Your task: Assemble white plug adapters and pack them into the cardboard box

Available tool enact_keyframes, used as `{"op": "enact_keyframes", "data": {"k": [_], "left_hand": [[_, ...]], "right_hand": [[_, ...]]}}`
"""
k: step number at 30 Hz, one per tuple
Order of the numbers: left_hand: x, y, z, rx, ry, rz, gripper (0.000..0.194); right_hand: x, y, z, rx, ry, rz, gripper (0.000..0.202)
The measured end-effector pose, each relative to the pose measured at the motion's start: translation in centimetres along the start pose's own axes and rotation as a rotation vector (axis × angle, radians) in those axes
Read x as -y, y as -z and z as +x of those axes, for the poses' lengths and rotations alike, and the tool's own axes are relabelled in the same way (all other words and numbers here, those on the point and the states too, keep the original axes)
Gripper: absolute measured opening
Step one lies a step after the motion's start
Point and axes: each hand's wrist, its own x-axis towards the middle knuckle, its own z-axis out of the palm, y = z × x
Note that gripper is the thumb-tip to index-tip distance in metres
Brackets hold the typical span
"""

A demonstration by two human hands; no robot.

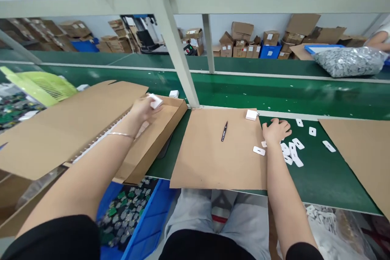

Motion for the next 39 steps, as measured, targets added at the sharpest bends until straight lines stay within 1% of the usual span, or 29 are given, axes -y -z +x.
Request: {"op": "enact_keyframes", "data": {"k": [2,3,4,5,7,9,11,14,17,19,20,21,22,24,25,27,28,31,33,35,37,38,39], "left_hand": [[0.6,2.0,-0.5,-0.149,-0.095,0.208,0.031],[0.9,2.8,-0.8,-0.193,-0.142,0.304,0.037],[1.3,3.5,-1.1,-0.212,-0.184,0.407,0.041],[1.7,4.1,-1.3,-0.209,-0.23,0.559,0.043],[2.6,4.8,-1.2,-0.167,-0.322,0.9,0.046],[3.6,5.2,-0.6,-0.125,-0.4,1.186,0.056],[4.5,5.2,0.0,-0.107,-0.44,1.355,0.065],[5.6,5.2,0.8,-0.133,-0.512,1.548,0.073],[6.2,5.4,1.2,-0.186,-0.609,1.597,0.08],[6.3,5.5,1.4,-0.204,-0.628,1.577,0.081],[6.2,5.4,1.5,-0.19,-0.63,1.584,0.079],[6.1,5.4,1.6,-0.161,-0.632,1.608,0.074],[6.0,5.3,1.7,-0.119,-0.629,1.645,0.069],[5.7,5.1,2.0,-0.013,-0.596,1.728,0.058],[5.6,5.0,2.1,0.022,-0.568,1.757,0.056],[5.3,5.1,2.2,0.047,-0.527,1.793,0.058],[5.1,5.3,2.2,0.038,-0.529,1.813,0.061],[5.0,6.3,2.1,-0.03,-0.563,1.87,0.065],[5.1,7.1,2.0,-0.07,-0.564,1.882,0.066],[5.2,7.6,1.7,-0.096,-0.517,1.862,0.067],[5.1,7.5,1.1,-0.124,-0.477,1.807,0.069],[4.9,7.2,0.6,-0.149,-0.489,1.762,0.07],[4.5,6.6,-0.1,-0.171,-0.53,1.71,0.072]], "right_hand": [[-0.3,-0.2,0.0,0.07,-0.036,-0.019,0.034],[-0.4,-0.3,-0.1,0.098,-0.038,-0.02,0.036],[-0.4,-0.4,-0.2,0.116,-0.031,-0.016,0.037],[-0.4,-0.5,-0.3,0.128,-0.02,-0.008,0.037],[-0.3,-0.5,-0.6,0.134,-0.002,0.01,0.038],[-0.2,-0.2,-1.0,0.126,0.021,0.02,0.036],[0.0,0.4,-1.1,0.105,0.063,0.022,0.034],[-0.1,1.4,-0.4,0.094,0.094,0.01,0.035],[-1.6,2.6,1.9,0.15,-0.019,-0.034,0.042],[-3.7,3.3,3.6,0.154,-0.085,-0.091,0.049],[-5.0,3.7,4.4,0.138,-0.092,-0.124,0.053],[-6.3,4.0,5.0,0.127,-0.083,-0.15,0.058],[-7.8,4.2,5.5,0.141,-0.07,-0.161,0.062],[-10.5,4.6,5.9,0.237,-0.04,-0.141,0.065],[-11.7,4.8,5.8,0.269,-0.007,-0.124,0.063],[-13.5,5.1,5.3,0.281,0.096,-0.073,0.057],[-14.1,5.3,4.9,0.271,0.163,-0.037,0.054],[-14.7,5.7,3.1,0.269,0.337,0.112,0.048],[-14.1,6.1,1.7,0.302,0.378,0.216,0.045],[-13.1,6.6,0.3,0.362,0.381,0.297,0.045],[-11.7,7.0,-0.9,0.421,0.409,0.32,0.046],[-10.9,7.2,-1.5,0.436,0.441,0.298,0.048],[-10.1,7.4,-2.0,0.435,0.483,0.251,0.052]]}}
